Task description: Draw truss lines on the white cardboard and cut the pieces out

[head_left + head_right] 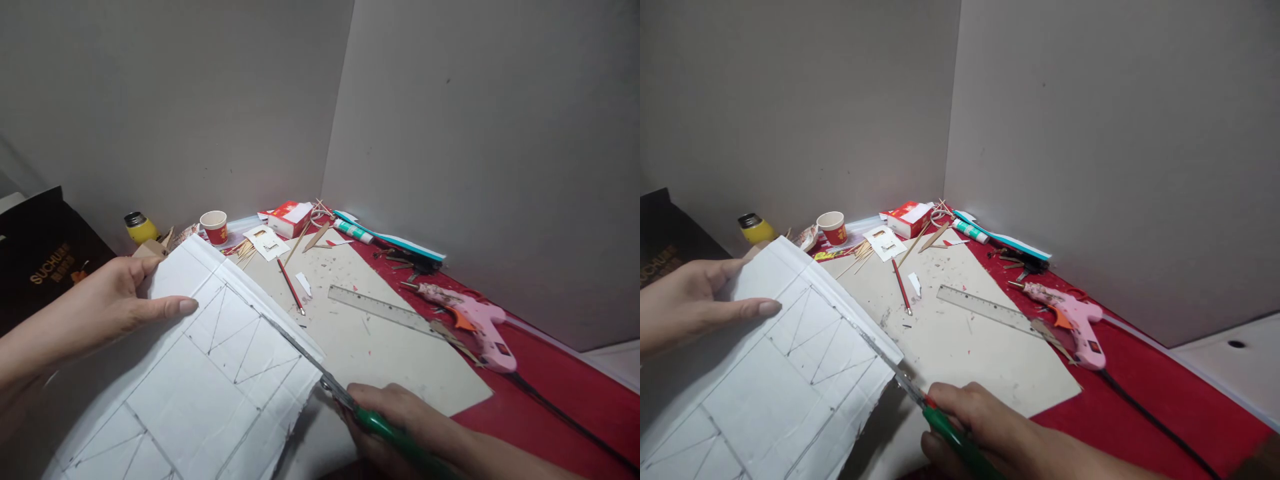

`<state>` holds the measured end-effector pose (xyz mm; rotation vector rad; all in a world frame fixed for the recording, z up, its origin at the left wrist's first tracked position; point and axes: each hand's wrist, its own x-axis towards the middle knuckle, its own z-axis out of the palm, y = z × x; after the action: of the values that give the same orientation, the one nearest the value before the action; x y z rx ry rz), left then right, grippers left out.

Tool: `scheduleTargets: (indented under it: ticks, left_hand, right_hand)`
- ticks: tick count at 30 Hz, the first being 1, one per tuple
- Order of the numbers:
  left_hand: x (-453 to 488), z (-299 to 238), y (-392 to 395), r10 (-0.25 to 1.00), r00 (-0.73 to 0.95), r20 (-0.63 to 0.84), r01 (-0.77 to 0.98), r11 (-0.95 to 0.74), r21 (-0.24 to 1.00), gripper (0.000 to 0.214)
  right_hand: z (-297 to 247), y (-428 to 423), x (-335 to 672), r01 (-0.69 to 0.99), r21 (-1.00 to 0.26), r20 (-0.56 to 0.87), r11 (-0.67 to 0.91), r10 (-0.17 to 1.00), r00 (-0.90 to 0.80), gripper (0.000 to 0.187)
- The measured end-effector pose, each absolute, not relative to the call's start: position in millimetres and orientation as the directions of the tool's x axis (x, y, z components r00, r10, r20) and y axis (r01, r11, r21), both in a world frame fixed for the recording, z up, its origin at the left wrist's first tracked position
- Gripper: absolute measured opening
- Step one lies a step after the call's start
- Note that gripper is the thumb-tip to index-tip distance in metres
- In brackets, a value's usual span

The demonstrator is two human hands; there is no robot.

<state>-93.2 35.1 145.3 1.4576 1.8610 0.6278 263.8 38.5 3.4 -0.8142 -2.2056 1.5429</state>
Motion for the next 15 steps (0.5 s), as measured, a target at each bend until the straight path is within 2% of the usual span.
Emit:
scheduleTargets:
  ticks: [10,15]
  left_hand:
    - [-91.6,145.3,32.7,0.969,-0.106,-0.222,0.625,0.238,0.743,0.049]
    - [-93.4,142.9,32.8,0.940,-0.148,-0.309,0.534,0.338,0.775,0.055]
  right_hand:
    - [12.0,39.4,262.5,0.318,-0.912,-0.105,0.258,0.604,-0.790,0.028]
    - [7.9,38.4,263.6,0.323,-0.907,-0.101,0.272,0.602,-0.792,0.029]
